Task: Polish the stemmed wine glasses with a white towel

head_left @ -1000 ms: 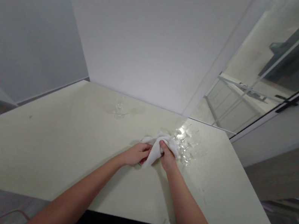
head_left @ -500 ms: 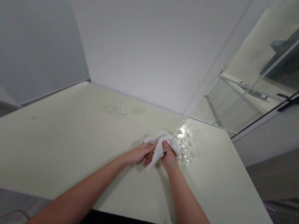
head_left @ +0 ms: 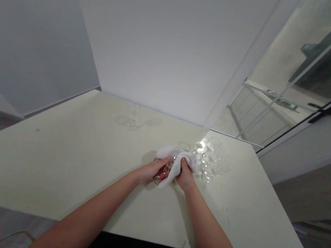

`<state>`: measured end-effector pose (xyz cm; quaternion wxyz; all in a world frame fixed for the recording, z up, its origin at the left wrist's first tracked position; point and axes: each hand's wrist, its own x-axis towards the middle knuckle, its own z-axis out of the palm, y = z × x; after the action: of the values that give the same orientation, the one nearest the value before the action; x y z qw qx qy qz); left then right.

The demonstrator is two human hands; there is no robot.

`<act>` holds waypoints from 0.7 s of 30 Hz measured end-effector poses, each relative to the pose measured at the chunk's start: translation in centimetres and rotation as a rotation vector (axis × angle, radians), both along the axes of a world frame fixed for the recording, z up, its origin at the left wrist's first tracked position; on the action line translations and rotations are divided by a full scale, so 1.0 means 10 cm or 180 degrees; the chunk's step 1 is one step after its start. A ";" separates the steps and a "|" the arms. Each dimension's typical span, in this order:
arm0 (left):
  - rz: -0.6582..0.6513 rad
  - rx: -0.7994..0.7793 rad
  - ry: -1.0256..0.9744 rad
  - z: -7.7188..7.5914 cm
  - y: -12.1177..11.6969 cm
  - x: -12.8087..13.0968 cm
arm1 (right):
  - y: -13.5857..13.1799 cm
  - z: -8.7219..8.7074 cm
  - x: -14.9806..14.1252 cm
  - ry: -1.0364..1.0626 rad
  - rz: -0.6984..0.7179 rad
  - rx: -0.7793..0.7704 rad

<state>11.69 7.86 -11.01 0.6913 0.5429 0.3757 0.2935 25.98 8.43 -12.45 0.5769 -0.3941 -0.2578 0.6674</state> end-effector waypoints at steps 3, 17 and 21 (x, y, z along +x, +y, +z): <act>0.0464 0.0601 0.0229 0.01 0.05 0.04 | 0.00 -0.02 -0.03 -0.0320 -0.0280 0.0342; 0.0657 0.1449 0.0565 0.04 0.07 0.02 | -0.02 0.02 -0.05 -0.0796 -0.0203 0.0414; 0.0360 0.0787 0.0196 0.02 0.09 0.05 | 0.00 0.02 -0.03 -0.0436 -0.0312 0.0364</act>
<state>12.19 8.71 -10.80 0.5897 0.6107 0.3877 0.3593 25.70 8.46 -12.22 0.6114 -0.4174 -0.3147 0.5941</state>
